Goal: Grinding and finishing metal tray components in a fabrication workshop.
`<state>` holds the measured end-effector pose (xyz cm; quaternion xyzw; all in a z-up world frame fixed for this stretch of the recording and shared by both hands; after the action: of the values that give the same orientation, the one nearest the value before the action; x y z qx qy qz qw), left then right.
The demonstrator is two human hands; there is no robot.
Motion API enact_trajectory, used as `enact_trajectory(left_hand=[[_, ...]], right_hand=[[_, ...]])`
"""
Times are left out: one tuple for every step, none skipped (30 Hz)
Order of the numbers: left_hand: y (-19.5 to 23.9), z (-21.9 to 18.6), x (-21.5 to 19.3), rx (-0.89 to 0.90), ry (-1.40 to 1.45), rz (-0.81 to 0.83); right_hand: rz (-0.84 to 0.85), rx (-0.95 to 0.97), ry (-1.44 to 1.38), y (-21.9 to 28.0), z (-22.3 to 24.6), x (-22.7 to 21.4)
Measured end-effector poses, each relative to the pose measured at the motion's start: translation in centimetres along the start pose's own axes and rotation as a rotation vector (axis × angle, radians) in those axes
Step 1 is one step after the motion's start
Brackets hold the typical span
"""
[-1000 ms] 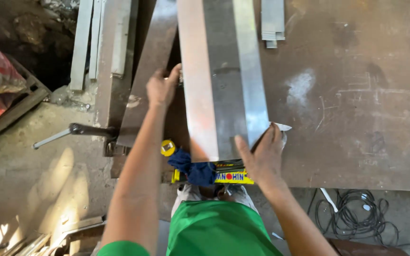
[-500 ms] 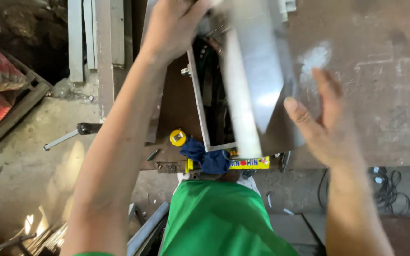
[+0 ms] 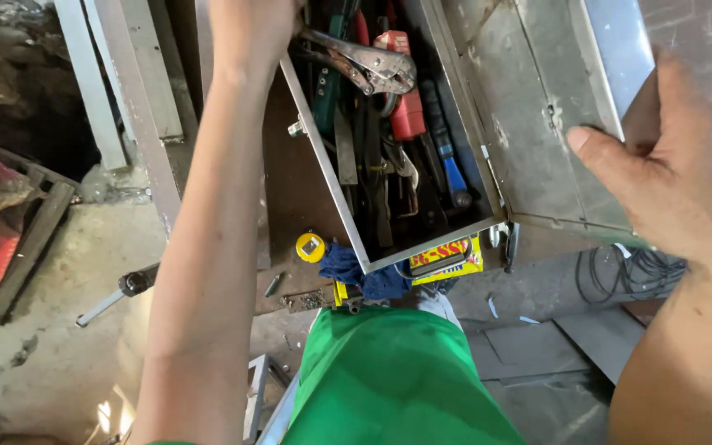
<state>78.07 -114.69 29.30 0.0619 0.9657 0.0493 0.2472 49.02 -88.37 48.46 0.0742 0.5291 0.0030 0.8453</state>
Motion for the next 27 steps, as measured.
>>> enact_trajectory(left_hand=[[0.8, -0.1, 0.1, -0.063, 0.016, -0.013], [3.6, -0.5, 1.2, -0.063, 0.011, -0.014], [6.4, -1.0, 2.2, 0.040, -0.121, -0.075], [9.4, -1.2, 3.1, 0.137, -0.254, -0.136], [11.2, -0.5, 5.3, 0.132, -0.260, -0.137], [12.8, 0.2, 7.5, 0.030, -0.418, -0.035], [14.4, 1.0, 9.7, -0.075, -0.574, 0.067], [14.1, 1.3, 11.1, -0.077, -0.577, 0.066], [13.9, 1.6, 12.4, -0.146, -0.568, -0.006], [13.9, 2.0, 13.7, -0.218, -0.559, -0.077], [13.4, 2.0, 14.5, -0.223, -0.563, -0.078], [12.7, 2.0, 15.3, -0.308, -0.557, -0.112], [11.9, 2.0, 16.1, -0.392, -0.550, -0.145], [11.8, 2.1, 16.3, -0.393, -0.554, -0.143], [11.7, 2.2, 16.5, -0.369, -0.547, -0.185], [11.6, 2.4, 16.7, -0.343, -0.541, -0.226], [11.3, 2.3, 16.4, -0.341, -0.546, -0.222], [11.1, 2.3, 16.0, -0.334, -0.468, -0.235], [11.0, 2.3, 15.6, -0.326, -0.389, -0.247], [10.5, 2.6, 15.4, -0.329, -0.395, -0.243], [9.9, 2.8, 15.1, -0.358, -0.372, -0.229], [9.1, 3.0, 15.0, -0.381, -0.345, -0.214], [8.5, 3.2, 14.9, -0.376, -0.346, -0.208], [8.5, 3.7, 14.5, -0.365, -0.269, -0.148], [8.5, 4.3, 14.2, -0.355, -0.192, -0.089], [8.5, 4.6, 13.1, -0.362, -0.197, -0.086], [8.5, 4.8, 12.1, -0.285, -0.033, -0.064]], right_hand=[[-0.008, -0.003, -0.017, -0.1, -0.2, -0.1], [-0.009, -0.004, -0.023, -0.1, -0.2, -0.3], [-0.034, -0.054, -0.073, -0.2, -0.1, -0.5], [-0.055, -0.105, -0.126, -0.2, 0.1, -0.6], [-0.051, -0.106, -0.132, -0.1, -0.1, -0.5], [-0.054, -0.112, -0.162, -0.1, -0.3, -0.5], [-0.056, -0.117, -0.193, -0.1, -0.5, -0.5], [-0.055, -0.119, -0.196, -0.2, -0.6, -0.6], [-0.058, -0.117, -0.202, -0.2, -0.7, -0.7], [-0.058, -0.115, -0.209, -0.2, -0.9, -0.8], [-0.053, -0.117, -0.214, -0.2, -1.1, -0.8], [-0.053, -0.113, -0.194, -0.3, -1.3, -0.8], [-0.052, -0.110, -0.175, -0.4, -1.6, -0.9], [-0.051, -0.107, -0.178, -0.4, -1.9, -0.9], [-0.056, -0.114, -0.174, -0.4, -2.2, -1.0], [-0.062, -0.120, -0.171, -0.3, -2.5, -0.9], [-0.063, -0.116, -0.175, -0.4, -2.7, -1.0], [-0.065, -0.120, -0.182, -0.4, -2.9, -1.0], [-0.067, -0.123, -0.188, -0.4, -3.1, -1.1], [-0.064, -0.119, -0.193, -0.4, -3.1, -1.1], [-0.066, -0.135, -0.194, -0.4, -3.2, -1.2], [-0.076, -0.148, -0.191, -0.5, -3.3, -1.3], [-0.079, -0.142, -0.190, -0.5, -3.5, -1.4], [-0.090, -0.169, -0.190, -0.5, -3.5, -1.4], [-0.100, -0.196, -0.189, -0.4, -3.5, -1.3], [-0.093, -0.193, -0.194, -0.4, -3.6, -1.3], [-0.095, -0.211, -0.197, -0.4, -3.7, -1.3]])
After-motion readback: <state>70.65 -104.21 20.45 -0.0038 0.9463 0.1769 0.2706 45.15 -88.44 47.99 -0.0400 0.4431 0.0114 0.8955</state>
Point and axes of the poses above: each hand's wrist, its own y-axis away from the middle knuckle, its own x-axis out of the palm, z = x × y, the point moved 1 cm from there along -y, towards the middle knuckle, and after that the axes turned 13 degrees about -x, right-handed, at the moved point
